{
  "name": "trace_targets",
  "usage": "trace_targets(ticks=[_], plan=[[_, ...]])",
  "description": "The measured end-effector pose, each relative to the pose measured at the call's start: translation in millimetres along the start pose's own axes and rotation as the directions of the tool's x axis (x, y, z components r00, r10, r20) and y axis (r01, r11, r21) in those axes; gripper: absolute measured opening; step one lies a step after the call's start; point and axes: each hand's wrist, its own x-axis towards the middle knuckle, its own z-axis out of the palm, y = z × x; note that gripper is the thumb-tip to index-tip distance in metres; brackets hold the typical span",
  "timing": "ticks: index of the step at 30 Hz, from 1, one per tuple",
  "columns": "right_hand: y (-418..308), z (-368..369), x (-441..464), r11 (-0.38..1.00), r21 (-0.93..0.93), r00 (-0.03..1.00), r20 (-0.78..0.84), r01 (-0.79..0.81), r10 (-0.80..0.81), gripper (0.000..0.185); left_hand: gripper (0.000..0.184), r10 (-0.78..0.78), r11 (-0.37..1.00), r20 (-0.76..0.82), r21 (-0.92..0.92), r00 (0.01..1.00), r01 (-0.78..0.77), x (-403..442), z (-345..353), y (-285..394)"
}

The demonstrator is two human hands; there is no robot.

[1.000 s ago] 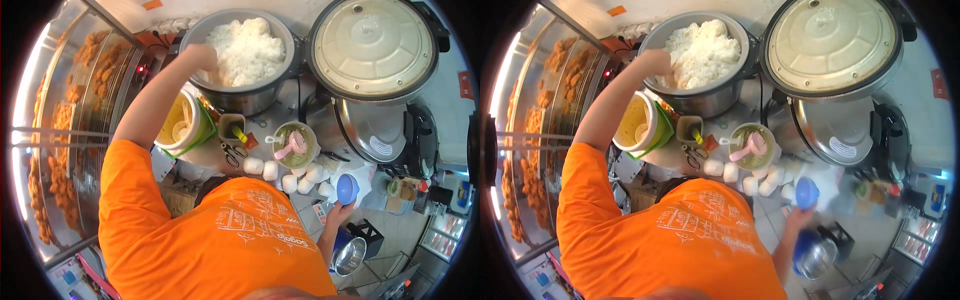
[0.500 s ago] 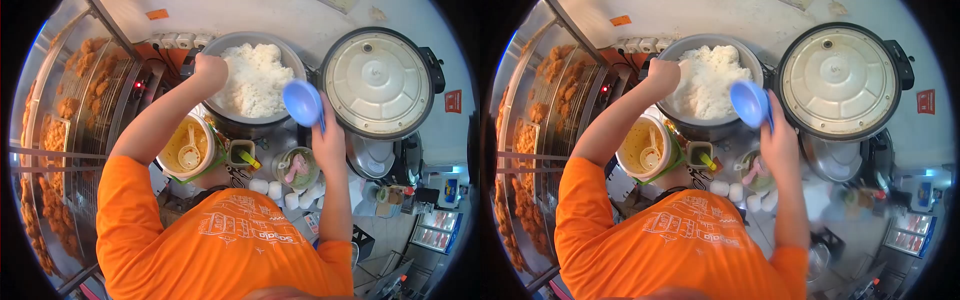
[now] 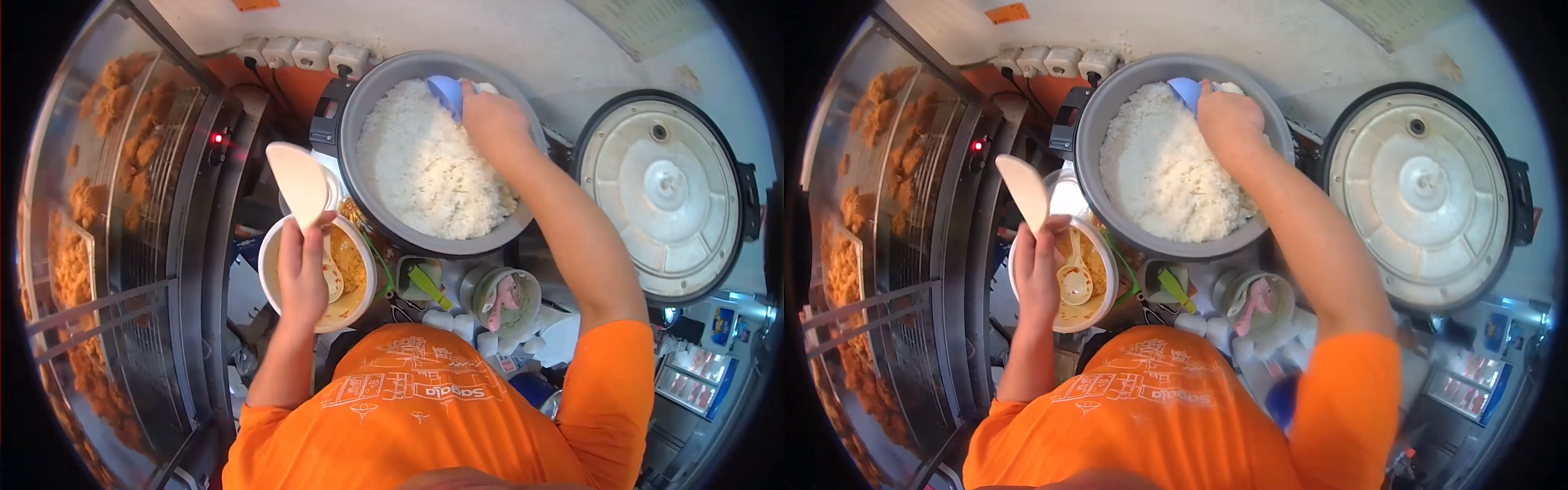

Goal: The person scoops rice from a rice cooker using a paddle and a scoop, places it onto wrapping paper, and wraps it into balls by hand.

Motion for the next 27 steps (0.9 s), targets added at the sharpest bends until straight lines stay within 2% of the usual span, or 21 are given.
trace_targets(ticks=[4,6,7,8,11,12,14,16,18,22,24,27], plan=[[-5,2,19,0.988,-0.029,0.989,0.012,0.149,-0.149,0.05,0.064,-0.189,0.949,0.228,-0.208,0.955,0.238,-19,18,-8],[-9,6,35,0.981,-0.012,0.981,0.012,0.193,-0.193,0.046,0.067,-0.172,0.949,0.303,-0.205,0.937,0.24,-18,20,-1],[-10,10,43,0.971,0.09,0.971,0.075,0.222,-0.229,0.041,0.057,-0.11,0.951,0.298,-0.247,0.948,0.188,-21,20,-13],[-12,13,48,0.952,0.195,0.955,0.136,0.234,-0.263,0.035,0.057,-0.114,0.95,0.305,-0.245,0.946,0.194,-20,19,-23],[-28,17,55,0.926,0.254,0.913,0.226,0.281,-0.339,0.028,0.073,-0.032,0.835,0.337,-0.509,0.941,0.21,-19,20,-32],[-35,15,55,0.925,0.257,0.914,0.224,0.28,-0.339,0.028,0.073,-0.032,0.836,0.338,-0.506,0.94,0.211,-18,20,-34],[-47,7,46,0.844,0.337,0.806,0.291,0.418,-0.515,0.025,0.074,-0.027,0.816,0.327,-0.539,0.945,0.21,-20,22,-39],[-55,-1,34,0.861,0.293,0.813,0.304,0.416,-0.496,0.024,0.074,-0.056,0.799,0.312,-0.555,0.949,0.23,-22,23,-38],[-60,-6,24,0.846,0.185,0.795,0.289,0.501,-0.534,0.025,0.073,-0.087,0.803,0.359,-0.526,0.929,0.279,-25,18,-40],[-56,-7,1,0.835,0.237,0.773,0.316,0.497,-0.55,0.032,0.068,-0.074,0.887,0.306,-0.415,0.949,0.203,-20,18,-36],[-47,4,-12,0.731,0.408,0.626,0.381,0.547,-0.68,0.038,0.061,-0.096,0.906,0.304,-0.367,0.948,0.209,-21,15,-36],[-37,-11,-51,0.786,0.358,0.651,0.441,0.504,-0.618,0.04,0.054,-0.094,0.907,0.3,-0.368,0.949,0.206,-17,15,-34]])
